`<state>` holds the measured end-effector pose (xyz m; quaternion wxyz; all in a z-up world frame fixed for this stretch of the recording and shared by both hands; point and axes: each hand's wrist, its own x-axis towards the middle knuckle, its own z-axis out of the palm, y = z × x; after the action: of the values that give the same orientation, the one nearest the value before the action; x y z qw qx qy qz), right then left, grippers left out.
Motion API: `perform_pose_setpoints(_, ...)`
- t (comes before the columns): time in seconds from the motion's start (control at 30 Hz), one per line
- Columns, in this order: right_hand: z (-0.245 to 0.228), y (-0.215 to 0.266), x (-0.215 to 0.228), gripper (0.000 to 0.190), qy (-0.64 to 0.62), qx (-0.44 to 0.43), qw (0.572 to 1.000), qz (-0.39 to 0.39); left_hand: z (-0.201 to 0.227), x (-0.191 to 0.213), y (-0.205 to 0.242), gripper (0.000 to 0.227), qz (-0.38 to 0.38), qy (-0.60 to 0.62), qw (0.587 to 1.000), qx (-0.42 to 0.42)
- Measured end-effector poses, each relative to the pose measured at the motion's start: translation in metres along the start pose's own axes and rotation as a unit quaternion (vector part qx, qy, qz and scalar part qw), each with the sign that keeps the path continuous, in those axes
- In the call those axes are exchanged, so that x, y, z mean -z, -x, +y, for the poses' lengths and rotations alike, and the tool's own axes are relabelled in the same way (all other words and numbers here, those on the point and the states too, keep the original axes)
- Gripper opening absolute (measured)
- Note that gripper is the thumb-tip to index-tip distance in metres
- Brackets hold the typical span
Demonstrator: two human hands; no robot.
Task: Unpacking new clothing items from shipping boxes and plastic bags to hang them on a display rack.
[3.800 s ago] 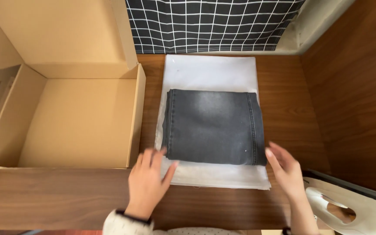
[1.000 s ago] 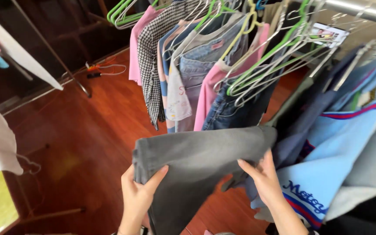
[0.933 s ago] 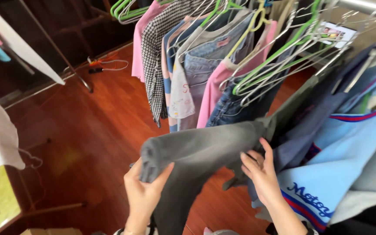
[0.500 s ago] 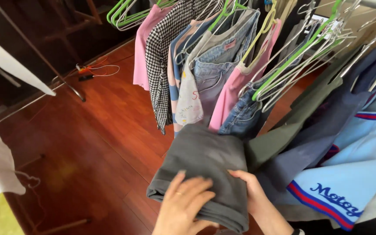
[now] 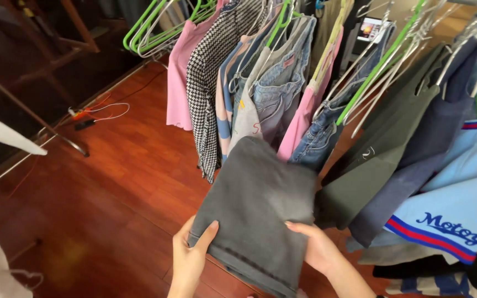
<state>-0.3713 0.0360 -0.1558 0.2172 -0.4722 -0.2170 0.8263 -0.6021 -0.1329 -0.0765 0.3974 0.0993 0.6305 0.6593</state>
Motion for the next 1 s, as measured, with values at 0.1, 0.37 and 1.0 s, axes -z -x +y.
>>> perform_pose_setpoints(0.1,-0.001,0.024,-0.032,0.046,0.036,-0.024,0.999,0.011,0.015,-0.006,0.004,0.023,-0.059,-0.121,0.981,-0.139)
perform_pose_setpoints(0.37,0.019,0.009,-0.030,0.057,-0.041,-0.037,0.996,-0.068,-0.060,-0.046,0.004,0.029,-0.270,-0.506,0.577,-0.582)
perform_pose_setpoints(1.0,0.020,0.028,-0.012,0.042,0.000,0.017,0.997,0.076,-0.006,0.017,-0.023,0.027,-0.065,-0.049,0.995,0.049)
